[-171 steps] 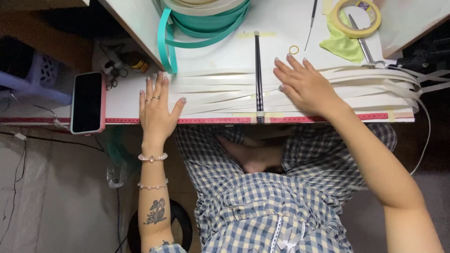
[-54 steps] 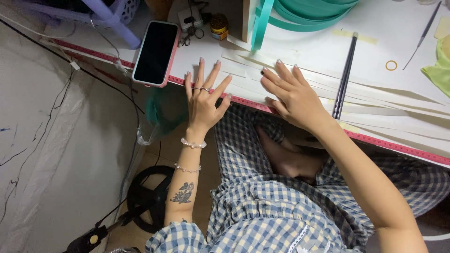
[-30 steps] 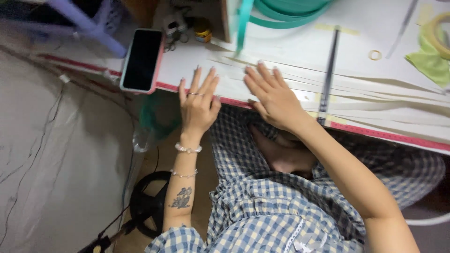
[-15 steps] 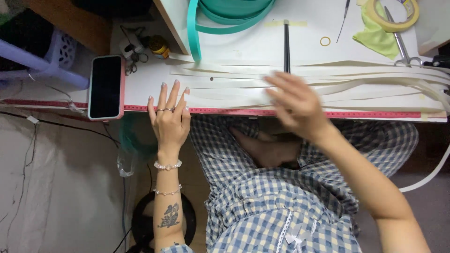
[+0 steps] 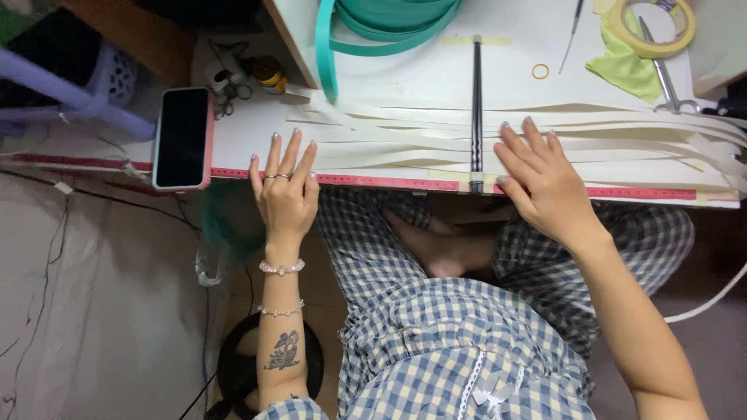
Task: Aligning a bundle of white plastic strips on a table and securing the ends with adhesive tape.
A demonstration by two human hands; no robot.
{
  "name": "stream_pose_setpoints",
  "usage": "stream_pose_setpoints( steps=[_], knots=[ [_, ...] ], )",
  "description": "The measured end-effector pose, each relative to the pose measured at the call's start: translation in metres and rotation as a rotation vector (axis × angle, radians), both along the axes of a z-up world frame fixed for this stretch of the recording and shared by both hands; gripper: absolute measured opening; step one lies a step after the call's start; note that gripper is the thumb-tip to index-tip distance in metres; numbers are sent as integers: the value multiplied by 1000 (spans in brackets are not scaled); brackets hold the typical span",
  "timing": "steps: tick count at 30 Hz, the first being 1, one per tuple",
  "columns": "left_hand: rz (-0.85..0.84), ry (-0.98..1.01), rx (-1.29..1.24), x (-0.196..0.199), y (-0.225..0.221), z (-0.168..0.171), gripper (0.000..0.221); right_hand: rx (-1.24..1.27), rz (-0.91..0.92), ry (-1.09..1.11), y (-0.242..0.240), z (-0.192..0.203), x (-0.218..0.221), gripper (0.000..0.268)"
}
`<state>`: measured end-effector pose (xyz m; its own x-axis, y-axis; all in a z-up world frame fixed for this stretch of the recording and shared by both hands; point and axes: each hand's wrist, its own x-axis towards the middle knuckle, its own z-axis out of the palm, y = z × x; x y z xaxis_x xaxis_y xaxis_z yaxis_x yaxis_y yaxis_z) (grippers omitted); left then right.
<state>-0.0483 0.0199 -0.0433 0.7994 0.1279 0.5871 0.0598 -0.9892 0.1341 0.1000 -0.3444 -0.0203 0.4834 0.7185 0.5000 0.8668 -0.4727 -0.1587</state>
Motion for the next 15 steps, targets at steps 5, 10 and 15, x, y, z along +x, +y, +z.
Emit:
stream_pose_setpoints(
  steps=[5, 10, 15],
  knots=[
    [16, -11, -11, 0, 1, 0, 39, 145, 56, 56, 31, 19, -15, 51],
    [9, 36, -31, -2, 3, 1, 42, 107, 248, 25, 91, 11, -27, 54],
    [-3, 38, -97, -4, 6, 0, 44, 21, 246, 159, 103, 22, -26, 47]
  ],
)
